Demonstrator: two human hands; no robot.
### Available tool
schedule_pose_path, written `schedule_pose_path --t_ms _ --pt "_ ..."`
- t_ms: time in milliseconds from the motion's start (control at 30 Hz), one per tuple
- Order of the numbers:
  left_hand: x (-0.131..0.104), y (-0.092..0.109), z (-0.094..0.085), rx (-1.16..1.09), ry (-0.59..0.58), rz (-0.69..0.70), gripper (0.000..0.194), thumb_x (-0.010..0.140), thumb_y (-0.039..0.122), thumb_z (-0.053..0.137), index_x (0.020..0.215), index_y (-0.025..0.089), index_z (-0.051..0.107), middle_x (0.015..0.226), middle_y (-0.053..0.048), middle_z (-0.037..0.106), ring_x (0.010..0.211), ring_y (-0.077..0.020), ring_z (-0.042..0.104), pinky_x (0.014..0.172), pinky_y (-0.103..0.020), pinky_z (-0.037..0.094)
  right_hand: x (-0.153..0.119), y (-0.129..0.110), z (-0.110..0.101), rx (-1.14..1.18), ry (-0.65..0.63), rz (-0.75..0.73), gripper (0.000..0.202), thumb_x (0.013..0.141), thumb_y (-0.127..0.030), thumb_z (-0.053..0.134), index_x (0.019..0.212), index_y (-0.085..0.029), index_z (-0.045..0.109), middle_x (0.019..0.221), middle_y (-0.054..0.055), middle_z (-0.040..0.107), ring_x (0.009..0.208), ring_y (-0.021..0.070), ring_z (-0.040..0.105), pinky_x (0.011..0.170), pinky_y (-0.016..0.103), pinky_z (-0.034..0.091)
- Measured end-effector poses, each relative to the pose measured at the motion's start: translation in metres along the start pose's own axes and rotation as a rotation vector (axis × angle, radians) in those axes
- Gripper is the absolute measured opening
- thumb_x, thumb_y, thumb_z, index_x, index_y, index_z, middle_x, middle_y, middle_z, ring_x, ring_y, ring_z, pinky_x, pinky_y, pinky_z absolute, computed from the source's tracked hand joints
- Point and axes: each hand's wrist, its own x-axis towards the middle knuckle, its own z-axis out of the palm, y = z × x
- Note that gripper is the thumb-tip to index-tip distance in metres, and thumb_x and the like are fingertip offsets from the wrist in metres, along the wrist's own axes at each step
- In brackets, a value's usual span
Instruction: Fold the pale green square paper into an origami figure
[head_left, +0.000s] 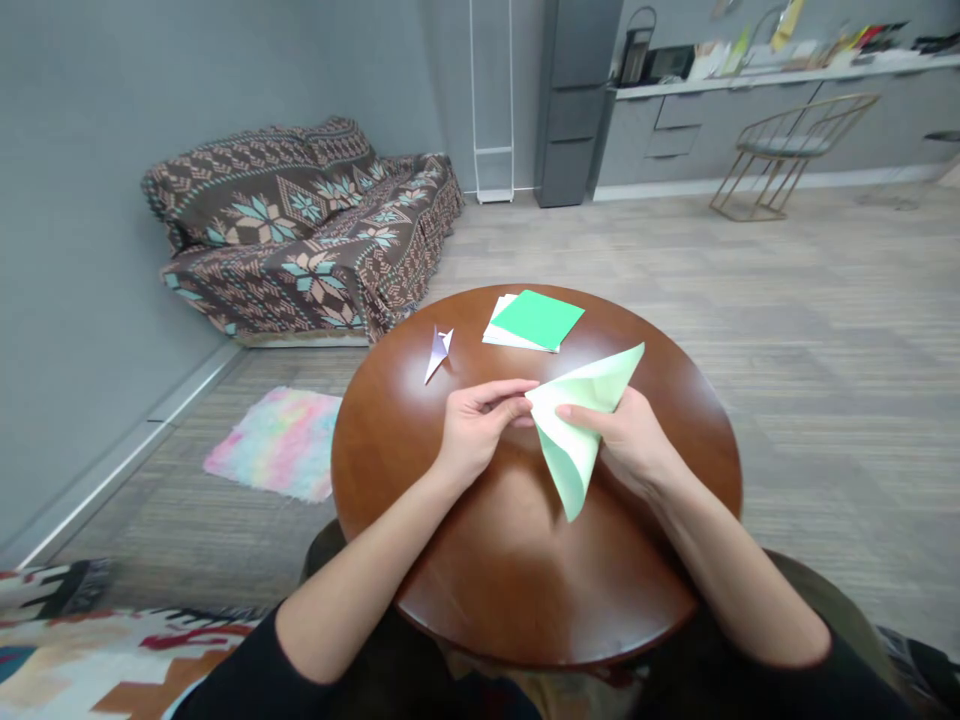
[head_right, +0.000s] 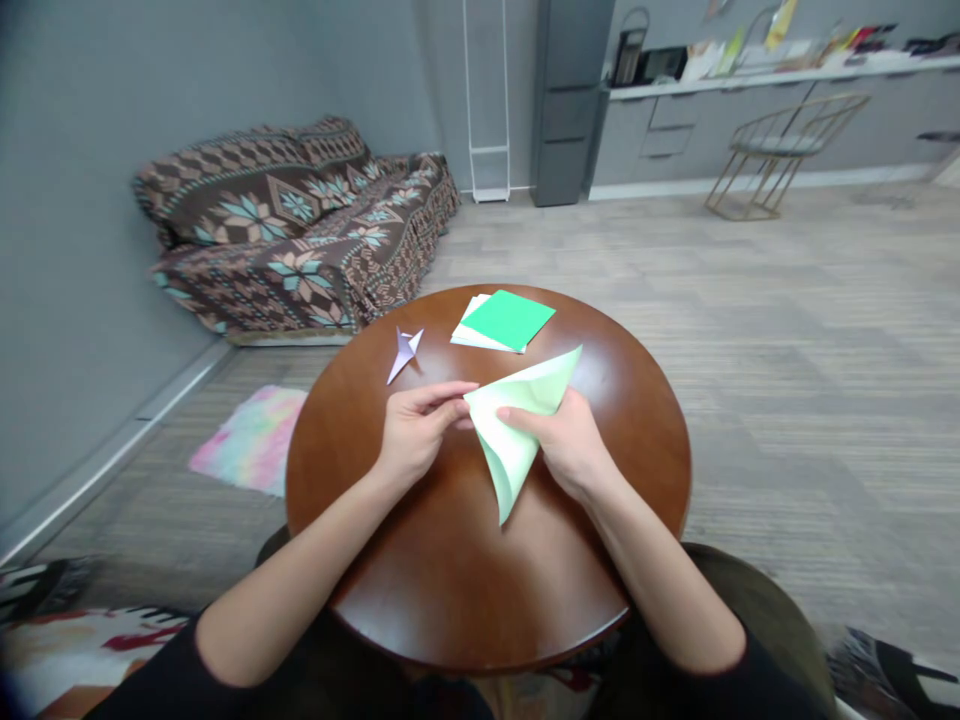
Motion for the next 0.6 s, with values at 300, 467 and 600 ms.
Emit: schedule_pose_path --t_ms 300,467,600 --pt "0.0 -0.0005 0.0005 -0.021 -0.011 0.004 0.019 0.074 0.029 0.083 0.091 0.021 0.082 0.089 -0.004 0.08 0.078 -0.0194 0.076 0.07 -0.028 0.067 0.0007 0.002 -0.0022 -0.033 0.02 -0.025 0.039 0.061 -0.025 0.092 0.095 -0.015 0.076 0.098 0.009 0.079 0.086 0.0261 0.072 0.08 0.039 0.058" --pt "0.0002 -0.0008 -0.0002 -0.007 -0.003 -0.013 0.023 0.072 0.031 0.084 0.092 0.02 0.082 0.09 -0.006 0.08 0.078 -0.0212 0.076 0.071 -0.031 0.067 0.0008 0.0015 -0.001 -0.028 0.021 -0.027 0.04 0.06 -0.026 0.093 0.094 -0.015 0.075 0.097 0.009 0.079 0.086 0.027 0.073 0.08 0.04 0.059" --pt "-0.0001 0.0009 0.0006 0.001 -0.003 -0.019 0.024 0.072 0.032 0.084 0.092 0.019 0.082 0.09 -0.005 0.08 0.079 -0.0208 0.076 0.071 -0.03 0.066 0.0017 0.0018 -0.001 -0.053 0.038 -0.03 0.041 0.059 -0.027 0.093 0.094 -0.015 0.074 0.096 0.009 0.079 0.086 0.0278 0.073 0.079 0.04 0.058"
